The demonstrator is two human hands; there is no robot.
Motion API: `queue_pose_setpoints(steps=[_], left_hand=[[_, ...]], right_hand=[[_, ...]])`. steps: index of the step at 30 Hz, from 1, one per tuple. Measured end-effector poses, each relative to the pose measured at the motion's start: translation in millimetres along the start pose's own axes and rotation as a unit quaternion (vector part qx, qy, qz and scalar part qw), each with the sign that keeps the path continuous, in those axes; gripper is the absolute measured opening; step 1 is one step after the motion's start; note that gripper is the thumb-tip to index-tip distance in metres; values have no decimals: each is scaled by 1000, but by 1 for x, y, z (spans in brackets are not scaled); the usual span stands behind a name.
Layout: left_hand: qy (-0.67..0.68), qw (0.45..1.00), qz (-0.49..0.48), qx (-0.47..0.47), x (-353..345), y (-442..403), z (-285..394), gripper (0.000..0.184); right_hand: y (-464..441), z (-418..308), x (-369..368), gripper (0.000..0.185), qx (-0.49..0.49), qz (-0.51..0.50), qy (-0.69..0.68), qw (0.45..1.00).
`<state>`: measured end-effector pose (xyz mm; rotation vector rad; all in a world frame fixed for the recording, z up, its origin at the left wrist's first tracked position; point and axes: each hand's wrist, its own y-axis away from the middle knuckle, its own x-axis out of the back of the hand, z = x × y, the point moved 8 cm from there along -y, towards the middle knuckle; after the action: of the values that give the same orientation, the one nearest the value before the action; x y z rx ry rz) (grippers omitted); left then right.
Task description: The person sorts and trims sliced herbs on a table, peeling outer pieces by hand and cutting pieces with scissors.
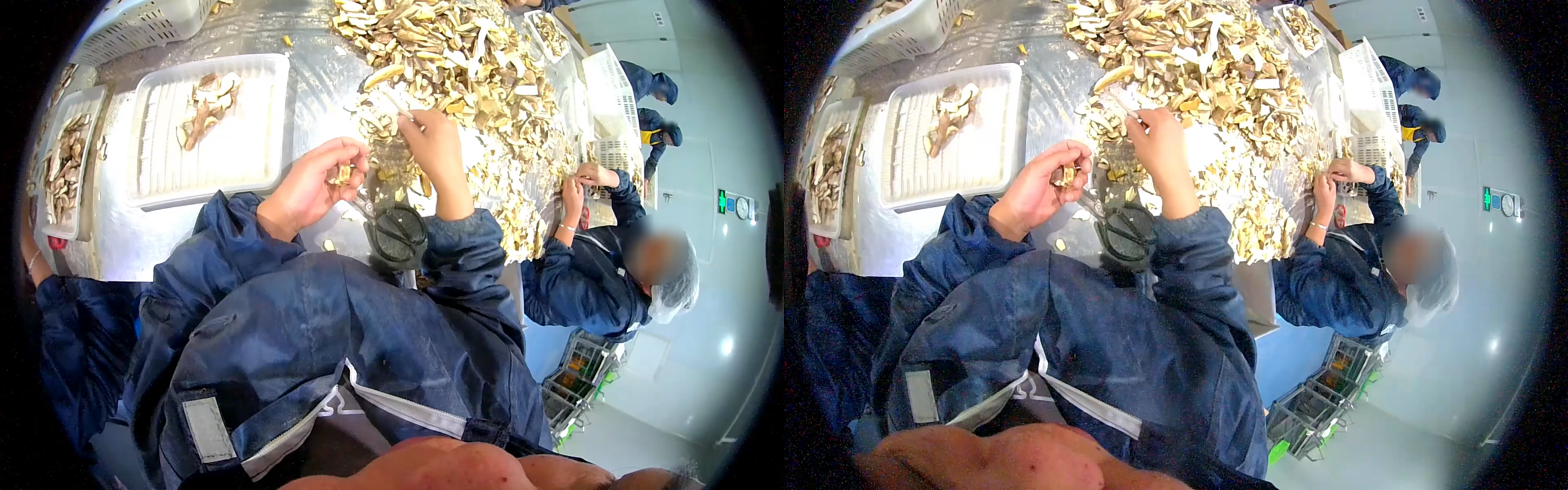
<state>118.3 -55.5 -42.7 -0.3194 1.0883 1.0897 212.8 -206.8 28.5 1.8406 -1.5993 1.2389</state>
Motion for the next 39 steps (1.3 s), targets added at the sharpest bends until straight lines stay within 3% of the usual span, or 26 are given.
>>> queue_pose_setpoints(steps=[4, 7, 10, 14, 18, 21, 25, 26, 30, 33, 37, 39], left_hand=[[-17, 999, 27, -13, -2, 3, 4, 20], [-30, 998, 25, -43, -4, 3, 10, 26], [-12, 995, 81, -54, -12, 9, 14, 32], [21, 999, 31, -21, -11, 4, 4, 30], [5, 1000, -5, -6, 3, 0, -1, 28], [1, 1000, -14, 1, 2, 1, 0, 25], [-10, 1000, 12, -27, 3, 2, 3, 24], [-13, 999, 21, -27, 1, 2, 3, 25], [1, 998, 46, -33, -4, 6, 7, 29], [40, 999, 32, -15, -12, 5, 4, 33], [38, 999, -20, -2, -9, 3, -1, 34], [50, 998, -31, -3, -6, 2, -1, 32]], right_hand=[[14, 16, 9, 31, -141, -91, -33, 985], [32, 15, 1, 32, -221, -114, -224, 942], [47, -29, -2, 28, -205, -216, -296, 908], [38, -22, -11, 18, -185, -209, -361, 890], [12, 23, -12, 26, -204, -95, -127, 966], [7, 16, -17, 30, -138, -68, 72, 985], [11, 26, -15, 32, -177, -67, 90, 978], [14, 25, -9, 29, -166, -67, 73, 981], [27, 15, -1, 22, -225, -91, -229, 943], [34, -38, -3, 20, -200, -203, -363, 887], [4, -1, -3, 22, -104, -31, -53, 993], [1, 6, -10, 25, -122, -51, 33, 991]])
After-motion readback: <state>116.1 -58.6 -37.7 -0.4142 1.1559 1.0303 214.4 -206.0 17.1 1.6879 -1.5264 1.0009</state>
